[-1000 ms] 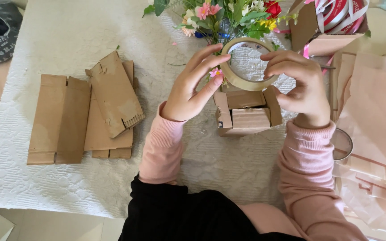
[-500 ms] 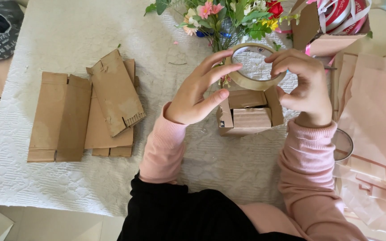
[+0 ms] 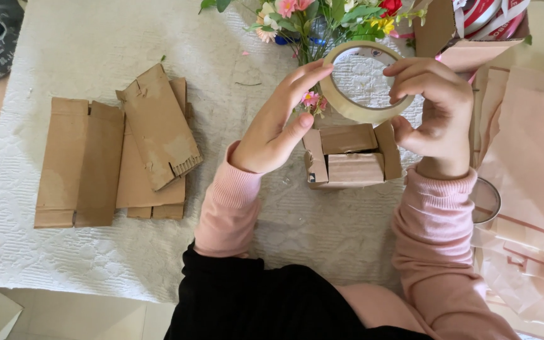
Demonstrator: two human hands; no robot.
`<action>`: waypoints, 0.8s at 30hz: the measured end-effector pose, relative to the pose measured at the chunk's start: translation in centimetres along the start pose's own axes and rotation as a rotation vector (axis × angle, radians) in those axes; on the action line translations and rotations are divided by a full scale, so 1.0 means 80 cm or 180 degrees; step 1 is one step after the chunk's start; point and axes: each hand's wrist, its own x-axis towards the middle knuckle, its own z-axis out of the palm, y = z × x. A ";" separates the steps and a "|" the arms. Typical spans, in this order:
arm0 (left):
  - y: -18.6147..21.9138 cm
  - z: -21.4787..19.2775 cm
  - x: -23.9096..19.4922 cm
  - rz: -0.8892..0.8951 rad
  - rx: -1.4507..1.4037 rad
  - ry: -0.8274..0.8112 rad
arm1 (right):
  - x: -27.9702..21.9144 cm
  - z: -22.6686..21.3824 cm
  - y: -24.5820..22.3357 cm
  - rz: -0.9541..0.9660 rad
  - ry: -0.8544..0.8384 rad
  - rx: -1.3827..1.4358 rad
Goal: The person assembles a small cardboard box by folding the flaps and securing them with clear adhesive tape. They use scissors to cut the tape and press the edges to ensure the box is closed.
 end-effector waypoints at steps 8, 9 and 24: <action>0.020 0.026 -0.013 0.0293 0.0285 -0.0130 | 0.003 0.000 -0.016 -0.0048 -0.0548 0.0257; 0.027 0.026 -0.014 0.0162 0.0254 -0.0251 | 0.003 -0.002 -0.021 0.0066 -0.0652 0.0302; 0.003 -0.076 -0.030 0.0172 -0.0426 -0.0626 | -0.025 -0.015 0.004 0.0557 0.0340 0.0738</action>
